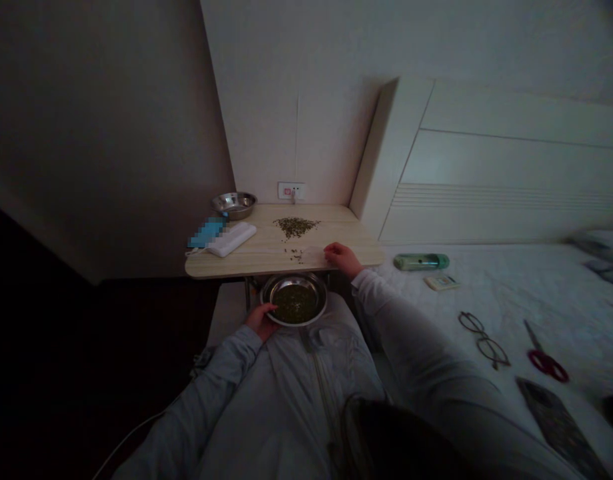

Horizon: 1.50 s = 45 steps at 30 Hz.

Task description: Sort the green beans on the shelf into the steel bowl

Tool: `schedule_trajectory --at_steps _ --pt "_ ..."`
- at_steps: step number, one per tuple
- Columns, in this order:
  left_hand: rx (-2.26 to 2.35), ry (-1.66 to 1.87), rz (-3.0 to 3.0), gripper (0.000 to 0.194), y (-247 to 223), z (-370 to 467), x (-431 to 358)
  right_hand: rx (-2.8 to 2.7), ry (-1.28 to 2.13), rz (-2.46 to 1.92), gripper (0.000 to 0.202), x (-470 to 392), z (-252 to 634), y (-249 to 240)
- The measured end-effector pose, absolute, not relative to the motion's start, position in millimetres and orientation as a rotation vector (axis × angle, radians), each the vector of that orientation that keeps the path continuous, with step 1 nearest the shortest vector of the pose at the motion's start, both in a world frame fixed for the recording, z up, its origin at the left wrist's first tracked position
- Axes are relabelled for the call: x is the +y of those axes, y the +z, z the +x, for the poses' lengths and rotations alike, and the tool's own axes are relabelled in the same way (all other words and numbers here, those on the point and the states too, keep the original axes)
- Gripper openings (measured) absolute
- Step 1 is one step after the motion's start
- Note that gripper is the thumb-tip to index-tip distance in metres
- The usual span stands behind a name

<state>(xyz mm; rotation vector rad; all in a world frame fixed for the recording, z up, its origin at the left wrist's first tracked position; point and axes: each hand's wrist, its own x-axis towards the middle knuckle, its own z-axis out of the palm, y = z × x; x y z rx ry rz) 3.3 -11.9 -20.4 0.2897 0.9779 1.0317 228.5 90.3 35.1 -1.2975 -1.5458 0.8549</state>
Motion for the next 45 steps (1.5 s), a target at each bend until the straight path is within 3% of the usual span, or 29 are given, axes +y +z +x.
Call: schedule_trajectory --at_steps 45 --pt "0.970 1.042 0.305 0.017 -17.8 3.8 -13.3 -1.498 0.967 -1.239 0.014 81.9 225.6 35.4"
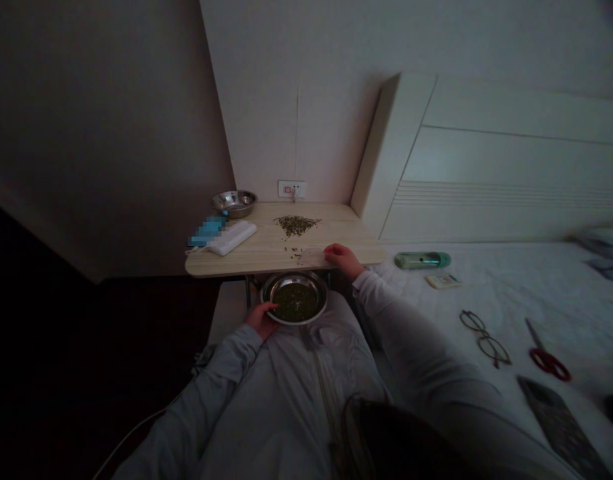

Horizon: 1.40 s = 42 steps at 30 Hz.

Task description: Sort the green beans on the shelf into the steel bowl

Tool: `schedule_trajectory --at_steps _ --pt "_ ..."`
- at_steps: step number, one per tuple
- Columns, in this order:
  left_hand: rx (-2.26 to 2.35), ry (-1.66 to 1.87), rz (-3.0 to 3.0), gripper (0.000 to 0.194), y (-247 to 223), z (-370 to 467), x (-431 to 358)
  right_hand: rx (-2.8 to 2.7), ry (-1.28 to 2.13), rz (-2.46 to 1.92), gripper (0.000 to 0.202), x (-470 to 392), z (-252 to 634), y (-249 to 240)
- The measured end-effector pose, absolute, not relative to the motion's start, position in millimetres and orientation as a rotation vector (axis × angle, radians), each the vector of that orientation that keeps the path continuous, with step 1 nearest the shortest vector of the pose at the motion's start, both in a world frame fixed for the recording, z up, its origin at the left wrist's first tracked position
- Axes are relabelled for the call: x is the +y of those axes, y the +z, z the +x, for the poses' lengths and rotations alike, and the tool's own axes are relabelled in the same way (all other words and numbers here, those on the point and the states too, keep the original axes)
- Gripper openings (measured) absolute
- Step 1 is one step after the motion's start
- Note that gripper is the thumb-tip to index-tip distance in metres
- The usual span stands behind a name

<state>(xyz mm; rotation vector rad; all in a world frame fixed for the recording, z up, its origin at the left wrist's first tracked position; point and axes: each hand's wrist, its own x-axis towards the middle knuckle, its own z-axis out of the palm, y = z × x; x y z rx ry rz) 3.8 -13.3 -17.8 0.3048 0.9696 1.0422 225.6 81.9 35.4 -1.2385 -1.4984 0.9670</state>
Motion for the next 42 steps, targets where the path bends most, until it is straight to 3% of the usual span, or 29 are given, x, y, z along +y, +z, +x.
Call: schedule_trajectory --at_steps 42 --pt "0.975 1.031 0.305 0.016 -21.0 3.0 -12.2 -1.507 0.908 -1.234 0.011 80.4 235.2 29.5"
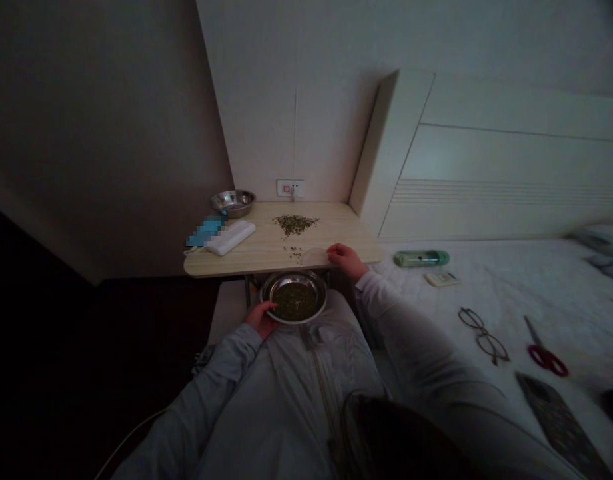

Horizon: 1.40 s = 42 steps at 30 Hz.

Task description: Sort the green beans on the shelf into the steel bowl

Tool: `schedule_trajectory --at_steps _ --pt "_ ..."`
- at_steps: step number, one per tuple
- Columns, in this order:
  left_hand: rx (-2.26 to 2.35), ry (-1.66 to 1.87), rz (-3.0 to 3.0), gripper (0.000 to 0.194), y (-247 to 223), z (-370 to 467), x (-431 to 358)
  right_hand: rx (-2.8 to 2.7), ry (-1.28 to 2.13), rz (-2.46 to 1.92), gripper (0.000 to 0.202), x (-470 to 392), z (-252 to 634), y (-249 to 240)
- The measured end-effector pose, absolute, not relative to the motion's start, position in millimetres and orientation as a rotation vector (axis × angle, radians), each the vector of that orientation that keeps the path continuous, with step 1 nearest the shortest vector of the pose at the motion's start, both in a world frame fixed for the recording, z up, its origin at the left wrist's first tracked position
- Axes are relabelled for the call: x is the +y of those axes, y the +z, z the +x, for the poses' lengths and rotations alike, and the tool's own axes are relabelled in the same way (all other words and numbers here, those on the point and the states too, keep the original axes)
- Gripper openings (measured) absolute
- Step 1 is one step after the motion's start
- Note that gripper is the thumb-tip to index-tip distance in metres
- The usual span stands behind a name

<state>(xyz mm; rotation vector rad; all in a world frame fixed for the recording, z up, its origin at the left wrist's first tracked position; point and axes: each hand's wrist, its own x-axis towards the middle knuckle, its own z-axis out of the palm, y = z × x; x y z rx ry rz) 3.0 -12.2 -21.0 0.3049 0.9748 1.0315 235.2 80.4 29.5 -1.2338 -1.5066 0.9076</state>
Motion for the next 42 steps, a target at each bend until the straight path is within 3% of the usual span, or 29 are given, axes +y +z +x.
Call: schedule_trajectory --at_steps 42 --pt "0.934 1.046 0.305 0.016 -22.6 2.5 -12.0 -1.553 0.893 -1.238 0.010 77.6 221.0 31.2"
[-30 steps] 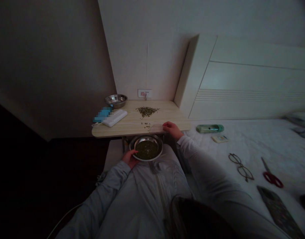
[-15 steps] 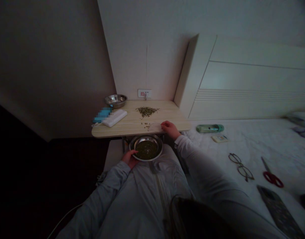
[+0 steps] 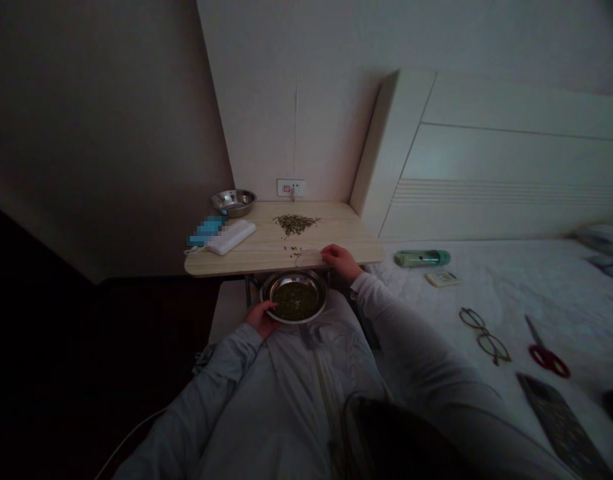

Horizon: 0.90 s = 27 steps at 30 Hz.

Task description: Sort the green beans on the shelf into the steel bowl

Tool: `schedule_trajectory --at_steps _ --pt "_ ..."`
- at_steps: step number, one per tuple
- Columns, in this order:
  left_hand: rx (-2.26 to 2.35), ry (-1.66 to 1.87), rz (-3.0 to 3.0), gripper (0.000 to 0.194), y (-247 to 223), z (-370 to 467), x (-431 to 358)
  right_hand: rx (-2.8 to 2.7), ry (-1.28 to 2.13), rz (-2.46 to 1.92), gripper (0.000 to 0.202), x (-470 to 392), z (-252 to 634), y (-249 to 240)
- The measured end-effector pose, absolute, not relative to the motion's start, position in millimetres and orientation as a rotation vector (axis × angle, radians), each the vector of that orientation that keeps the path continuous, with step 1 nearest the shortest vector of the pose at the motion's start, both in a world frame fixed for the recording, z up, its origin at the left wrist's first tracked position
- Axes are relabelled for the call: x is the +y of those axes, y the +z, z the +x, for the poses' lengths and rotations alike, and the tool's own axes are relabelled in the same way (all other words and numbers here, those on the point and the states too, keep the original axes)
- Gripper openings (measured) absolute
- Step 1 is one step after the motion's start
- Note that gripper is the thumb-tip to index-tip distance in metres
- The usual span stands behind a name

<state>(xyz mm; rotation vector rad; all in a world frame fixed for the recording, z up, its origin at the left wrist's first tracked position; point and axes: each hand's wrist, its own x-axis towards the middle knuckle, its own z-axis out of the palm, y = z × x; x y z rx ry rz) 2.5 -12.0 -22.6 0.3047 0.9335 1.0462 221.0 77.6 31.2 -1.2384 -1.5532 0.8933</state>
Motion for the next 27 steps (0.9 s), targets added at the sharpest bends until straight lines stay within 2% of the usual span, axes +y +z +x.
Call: schedule_trajectory --at_steps 14,27 --pt "0.984 1.093 0.274 0.017 -16.7 3.7 -13.5 -1.502 0.766 -1.342 0.008 89.5 208.4 33.1" --pt "0.982 1.204 0.231 0.036 -15.4 3.9 -13.3 -1.541 0.610 -1.482 0.009 93.2 194.6 34.6"
